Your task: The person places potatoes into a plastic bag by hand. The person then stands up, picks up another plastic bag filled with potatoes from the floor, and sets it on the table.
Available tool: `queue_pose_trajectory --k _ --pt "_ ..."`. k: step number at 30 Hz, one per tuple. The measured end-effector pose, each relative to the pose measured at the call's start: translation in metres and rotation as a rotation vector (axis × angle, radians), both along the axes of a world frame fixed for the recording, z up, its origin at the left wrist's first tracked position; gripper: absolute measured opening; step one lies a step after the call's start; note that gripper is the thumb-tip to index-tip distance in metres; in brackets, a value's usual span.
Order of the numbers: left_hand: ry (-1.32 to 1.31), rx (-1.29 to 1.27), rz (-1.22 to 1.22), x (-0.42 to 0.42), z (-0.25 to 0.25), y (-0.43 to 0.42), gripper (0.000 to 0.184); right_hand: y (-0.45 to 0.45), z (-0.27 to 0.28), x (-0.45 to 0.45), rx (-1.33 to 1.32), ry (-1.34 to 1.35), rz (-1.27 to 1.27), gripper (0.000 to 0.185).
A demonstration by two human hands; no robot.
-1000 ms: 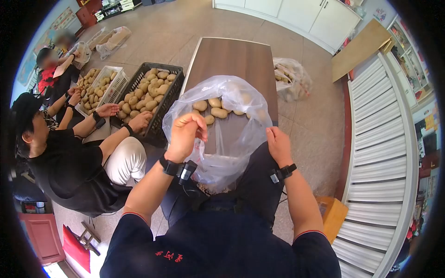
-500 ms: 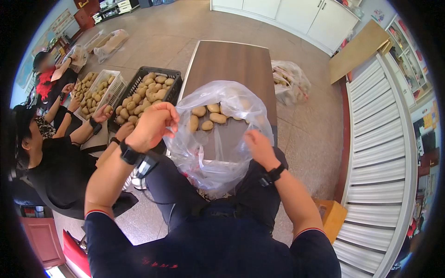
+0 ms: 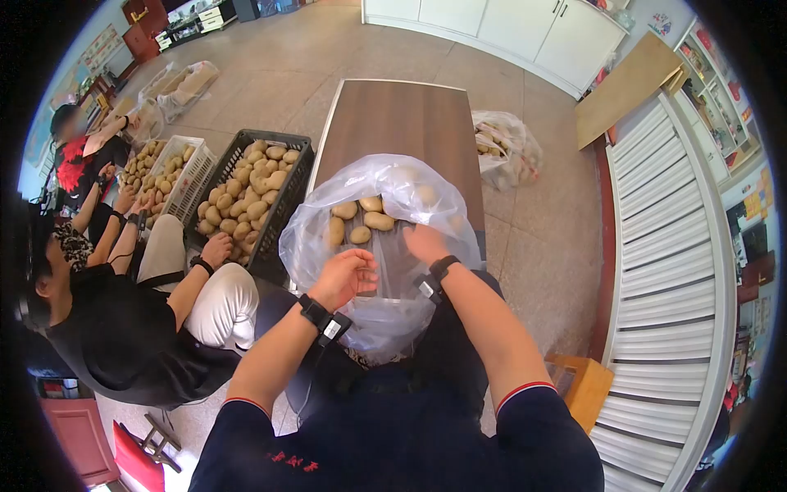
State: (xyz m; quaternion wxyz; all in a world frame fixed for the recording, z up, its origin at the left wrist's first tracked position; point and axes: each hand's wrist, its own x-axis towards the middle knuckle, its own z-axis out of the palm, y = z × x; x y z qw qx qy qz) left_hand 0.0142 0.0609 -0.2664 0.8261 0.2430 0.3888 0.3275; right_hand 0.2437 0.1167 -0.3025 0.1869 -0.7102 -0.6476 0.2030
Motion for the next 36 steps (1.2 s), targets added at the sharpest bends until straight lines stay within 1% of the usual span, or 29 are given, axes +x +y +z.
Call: queue_pose_trajectory --k 1,2,3,4,5,6,7,9,10,12,13,15,16,19,21,23,24,26,27,29,30,31,33,34,36 --pt "0.004 -0.013 0.052 -0.002 -0.01 0.0 0.016 0.003 0.002 0.004 -0.001 0.004 -0.001 0.043" --pt "0.01 -0.024 0.103 -0.005 -0.02 0.0 0.016 0.008 -0.004 0.011 0.107 0.004 -0.033 0.035" --pt "0.015 -0.02 0.101 -0.009 -0.033 0.0 0.016 0.014 -0.011 0.018 0.216 0.004 -0.067 0.028" --pt "0.018 -0.07 0.127 -0.013 -0.046 -0.002 0.016 0.018 -0.02 0.025 0.219 0.007 -0.07 0.028" --pt "0.019 -0.12 0.154 -0.015 -0.056 -0.006 0.016 0.021 -0.032 0.033 0.265 -0.077 -0.084 0.026" --pt "0.018 -0.117 0.155 -0.014 -0.062 -0.01 0.016 0.022 -0.037 0.037 0.311 -0.163 -0.096 0.025" --pt "0.031 -0.09 0.167 -0.011 -0.066 -0.011 0.017 0.023 -0.041 0.041 0.319 -0.163 -0.094 0.025" --pt "0.047 -0.035 0.176 -0.007 -0.07 -0.008 0.017 0.026 -0.037 0.04 0.359 -0.381 -0.094 0.025" --pt "0.049 -0.053 0.167 -0.005 -0.072 -0.007 0.017 0.028 -0.033 0.04 0.378 -0.379 -0.099 0.025" --pt "0.06 -0.074 0.159 -0.003 -0.073 -0.005 0.016 0.025 -0.028 0.041 0.204 -0.276 -0.123 0.028" --pt "0.058 -0.063 0.158 -0.002 -0.073 -0.005 0.016 0.024 -0.03 0.041 0.214 -0.277 -0.126 0.028" --pt "0.101 -0.091 0.152 -0.001 -0.076 -0.003 0.016 0.03 -0.058 0.053 0.29 -0.282 -0.094 0.027" --pt "0.118 -0.082 0.147 -0.001 -0.077 -0.002 0.016 0.033 -0.063 0.056 0.219 -0.276 -0.062 0.035" --pt "0.135 -0.066 0.13 0.001 -0.084 -0.001 0.016 0.033 -0.066 0.054 0.231 -0.206 -0.111 0.04" --pt "0.147 -0.057 0.126 0.002 -0.082 -0.001 0.016 0.028 -0.049 0.044 0.22 -0.207 -0.134 0.043" --pt "0.147 -0.064 0.12 0.002 -0.083 -0.001 0.017 0.016 -0.029 0.032 0.017 -0.252 -0.041 0.042" --pt "0.141 -0.05 0.118 0.002 -0.082 -0.001 0.017 0.01 -0.026 0.025 0.03 -0.257 -0.046 0.042" --pt "0.148 -0.065 0.108 0.001 -0.079 -0.002 0.017 -0.006 -0.024 0.011 0.117 -0.454 -0.05 0.04" --pt "0.144 -0.052 0.109 0.001 -0.079 -0.002 0.017 -0.01 -0.029 0.006 0.13 -0.458 -0.053 0.04" --pt "0.149 -0.051 0.1 -0.001 -0.08 -0.004 0.016 -0.016 -0.035 -0.004 0.421 -0.576 -0.107 0.037" --pt "0.146 -0.042 0.101 -0.001 -0.082 -0.006 0.016 -0.019 -0.036 -0.006 0.519 -0.587 -0.103 0.035" --pt "0.161 -0.039 0.107 -0.002 -0.08 -0.007 0.016 -0.021 -0.033 -0.007 0.537 -0.591 -0.106 0.035" --pt "0.174 -0.033 0.116 -0.003 -0.083 -0.009 0.015 -0.026 -0.036 -0.006 0.041 -0.413 -0.111 0.033" --pt "0.174 -0.024 0.127 -0.003 -0.083 -0.009 0.016 -0.026 -0.035 -0.002 0.053 -0.413 -0.111 0.033" --pt "0.171 -0.004 0.141 -0.004 -0.082 -0.011 0.016 -0.026 -0.029 0.004 -0.145 -0.372 -0.072 0.03"
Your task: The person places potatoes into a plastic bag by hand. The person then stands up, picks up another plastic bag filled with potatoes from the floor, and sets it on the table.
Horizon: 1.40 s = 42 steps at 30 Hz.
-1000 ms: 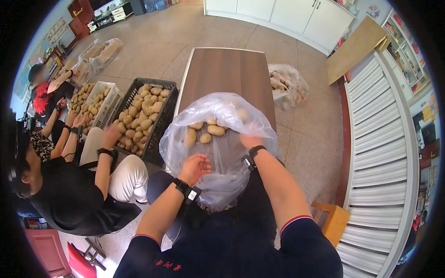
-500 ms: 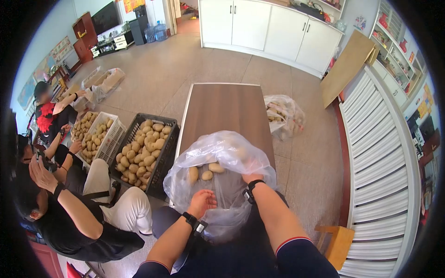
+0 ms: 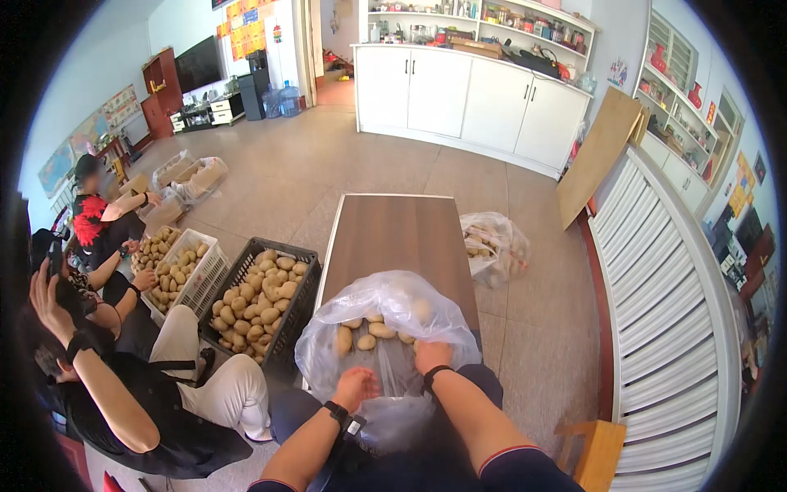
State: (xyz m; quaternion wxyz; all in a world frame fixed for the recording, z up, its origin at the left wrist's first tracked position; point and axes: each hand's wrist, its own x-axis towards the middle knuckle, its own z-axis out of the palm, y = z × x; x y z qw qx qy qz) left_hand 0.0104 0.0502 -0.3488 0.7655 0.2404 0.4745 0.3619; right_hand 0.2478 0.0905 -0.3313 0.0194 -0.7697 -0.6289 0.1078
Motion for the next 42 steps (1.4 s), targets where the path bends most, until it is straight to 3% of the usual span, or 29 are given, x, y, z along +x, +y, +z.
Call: queue_pose_trajectory --k 4,7,9,13,17,22,25,35,38,42 --pt "0.028 -0.006 -0.005 -0.002 0.001 -0.005 0.015 -0.012 -0.007 -0.003 0.073 0.023 -0.038 0.036" --pt "0.022 0.02 0.009 -0.003 -0.004 -0.006 0.016 -0.023 -0.01 -0.01 0.156 -0.083 0.12 0.041" --pt "0.027 0.042 0.016 -0.003 -0.006 -0.006 0.016 -0.035 -0.002 -0.021 0.032 0.06 0.142 0.046" --pt "0.046 0.02 0.02 -0.004 -0.007 -0.009 0.021 -0.056 0.008 -0.039 0.149 0.026 0.308 0.035" --pt "0.065 0.009 0.01 -0.006 -0.008 -0.008 0.028 -0.057 -0.002 -0.039 0.16 -0.005 0.405 0.044" --pt "0.088 0.012 0.021 -0.003 0.001 -0.012 0.037 -0.059 0.012 -0.047 0.359 0.199 0.539 0.045" --pt "0.072 0.016 -0.019 0.0 0.017 -0.015 0.04 -0.066 0.02 -0.052 0.324 0.347 0.587 0.044" --pt "-0.143 0.015 -0.249 -0.004 -0.002 -0.005 0.028 -0.069 0.035 -0.057 0.115 0.484 0.544 0.037" --pt "-0.298 0.018 -0.09 -0.004 0.003 -0.002 0.027 -0.06 0.016 -0.055 0.29 0.502 0.546 0.033" --pt "-0.358 0.161 0.035 -0.021 0.04 0.006 0.026 -0.056 0.02 -0.048 0.466 0.298 0.4 0.028"
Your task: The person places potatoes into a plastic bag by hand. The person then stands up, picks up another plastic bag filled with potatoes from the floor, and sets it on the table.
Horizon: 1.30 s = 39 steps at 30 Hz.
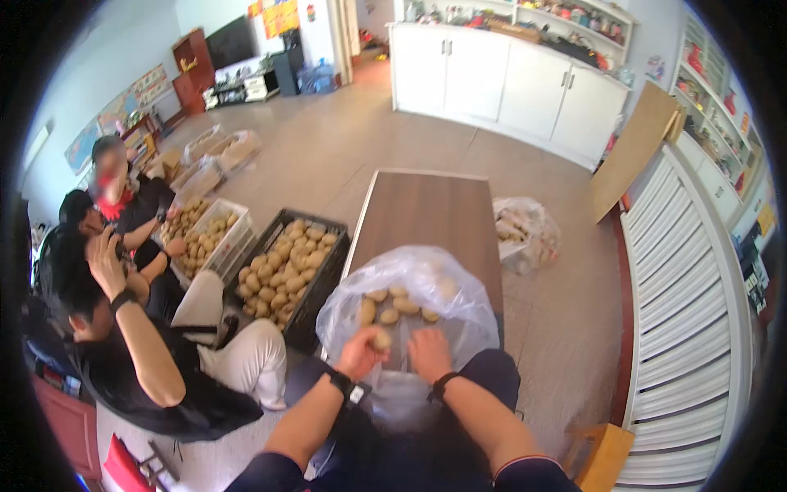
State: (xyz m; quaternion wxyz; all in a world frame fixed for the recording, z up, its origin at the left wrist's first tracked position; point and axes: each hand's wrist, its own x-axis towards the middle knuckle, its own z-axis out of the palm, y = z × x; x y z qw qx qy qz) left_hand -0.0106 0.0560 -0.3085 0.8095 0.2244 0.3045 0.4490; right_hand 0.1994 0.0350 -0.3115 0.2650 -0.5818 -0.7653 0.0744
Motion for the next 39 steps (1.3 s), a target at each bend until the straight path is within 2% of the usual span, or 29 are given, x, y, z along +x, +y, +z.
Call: queue_pose_trajectory --k 5,10,11,13,14,16,17,19,20,23,25,26,27,29,31,33,35,39 --pt "-0.039 0.065 0.145 -0.04 0.038 0.021 0.03 -0.002 -0.017 0.005 0.001 -0.075 -0.167 0.039" --pt "-0.111 0.029 0.521 -0.088 0.037 0.05 0.028 0.0 -0.032 0.01 -0.215 -0.053 -0.149 0.043" --pt "-0.169 0.041 0.51 -0.104 0.028 0.054 0.038 -0.001 -0.03 0.009 -0.256 -0.072 -0.15 0.044" --pt "0.278 0.277 0.651 -0.12 0.001 0.065 0.046 -0.002 -0.027 0.008 -0.263 -0.091 -0.152 0.04" --pt "0.275 0.283 0.65 -0.133 -0.027 0.077 0.046 -0.002 -0.026 0.008 -0.271 -0.112 -0.157 0.036" --pt "0.543 0.317 0.81 -0.166 -0.097 0.11 0.048 -0.003 -0.029 0.007 -0.283 -0.117 -0.16 0.039" --pt "0.581 0.296 0.874 -0.179 -0.127 0.118 0.044 -0.001 -0.03 0.006 -0.3 -0.12 -0.16 0.043" --pt "-0.274 -0.197 0.873 -0.152 -0.023 0.08 0.046 -0.001 -0.028 0.006 -0.292 -0.131 -0.155 0.037" --pt "-0.277 -0.188 0.87 -0.155 -0.027 0.085 0.046 -0.002 -0.027 0.005 -0.3 -0.144 -0.145 0.033" --pt "-0.222 -0.085 0.881 -0.173 -0.072 0.098 0.043 -0.002 -0.024 0.005 -0.319 -0.152 -0.143 0.034" --pt "0.659 0.238 0.813 -0.178 -0.087 0.101 0.038 -0.002 -0.025 0.006 -0.309 -0.133 -0.128 0.035" --pt "0.391 0.276 0.8 -0.178 -0.088 0.099 0.037 -0.002 -0.026 0.007 -0.306 -0.116 -0.111 0.036" --pt "0.387 0.284 0.798 -0.182 -0.092 0.1 0.037 -0.003 -0.026 0.007 -0.298 -0.114 -0.115 0.036" --pt "-0.436 -0.031 0.87 -0.192 -0.099 0.103 0.04 -0.004 -0.026 0.007 -0.292 -0.106 -0.116 0.038" --pt "-0.346 0.056 0.81 -0.181 -0.078 0.096 0.041 -0.003 -0.031 0.008 -0.273 -0.099 -0.111 0.04" --pt "-0.194 -0.079 0.948 -0.166 -0.059 0.093 0.037 -0.002 -0.033 0.007 -0.257 -0.092 -0.105 0.043" --pt "-0.19 -0.095 0.927 -0.158 -0.048 0.093 0.033 -0.001 -0.034 0.005 -0.297 -0.099 -0.118 0.041" --pt "-0.011 -0.099 0.811 -0.124 0.006 0.068 0.028 -0.002 -0.026 0.002 -0.388 -0.111 -0.12 0.038"
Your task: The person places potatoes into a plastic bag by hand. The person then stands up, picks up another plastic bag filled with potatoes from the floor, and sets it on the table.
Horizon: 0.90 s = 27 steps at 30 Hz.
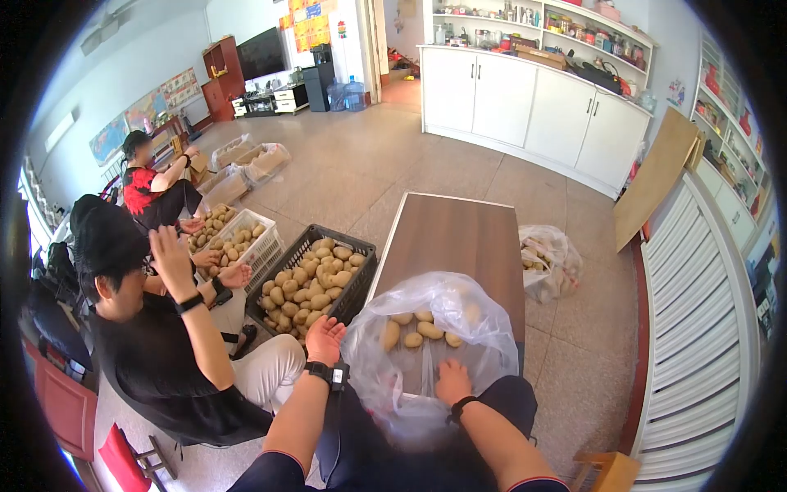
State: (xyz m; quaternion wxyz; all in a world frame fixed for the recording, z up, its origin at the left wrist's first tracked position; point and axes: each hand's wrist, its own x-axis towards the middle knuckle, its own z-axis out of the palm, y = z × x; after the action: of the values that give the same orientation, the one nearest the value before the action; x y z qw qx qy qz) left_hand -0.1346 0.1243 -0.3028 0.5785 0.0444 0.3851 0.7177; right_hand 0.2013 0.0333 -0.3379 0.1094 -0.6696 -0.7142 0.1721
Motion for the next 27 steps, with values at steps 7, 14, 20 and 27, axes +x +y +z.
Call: queue_pose_trajectory --k 7,14,20,27 --pt "0.17 0.101 -0.335 0.056 0.026 -0.028 0.014 0.003 -0.002 0.001 0.01 0.132 -0.011 0.036" --pt "0.315 0.0 -0.699 0.092 0.011 -0.051 0.019 0.003 -0.008 0.001 0.102 0.294 0.047 0.042" --pt "0.441 -0.139 -0.858 0.101 -0.007 -0.053 0.014 0.002 -0.01 -0.001 0.065 0.366 0.02 0.045" --pt "0.619 -0.174 -0.935 0.112 -0.025 -0.052 0.026 0.007 0.003 -0.004 0.024 0.457 0.061 0.05"
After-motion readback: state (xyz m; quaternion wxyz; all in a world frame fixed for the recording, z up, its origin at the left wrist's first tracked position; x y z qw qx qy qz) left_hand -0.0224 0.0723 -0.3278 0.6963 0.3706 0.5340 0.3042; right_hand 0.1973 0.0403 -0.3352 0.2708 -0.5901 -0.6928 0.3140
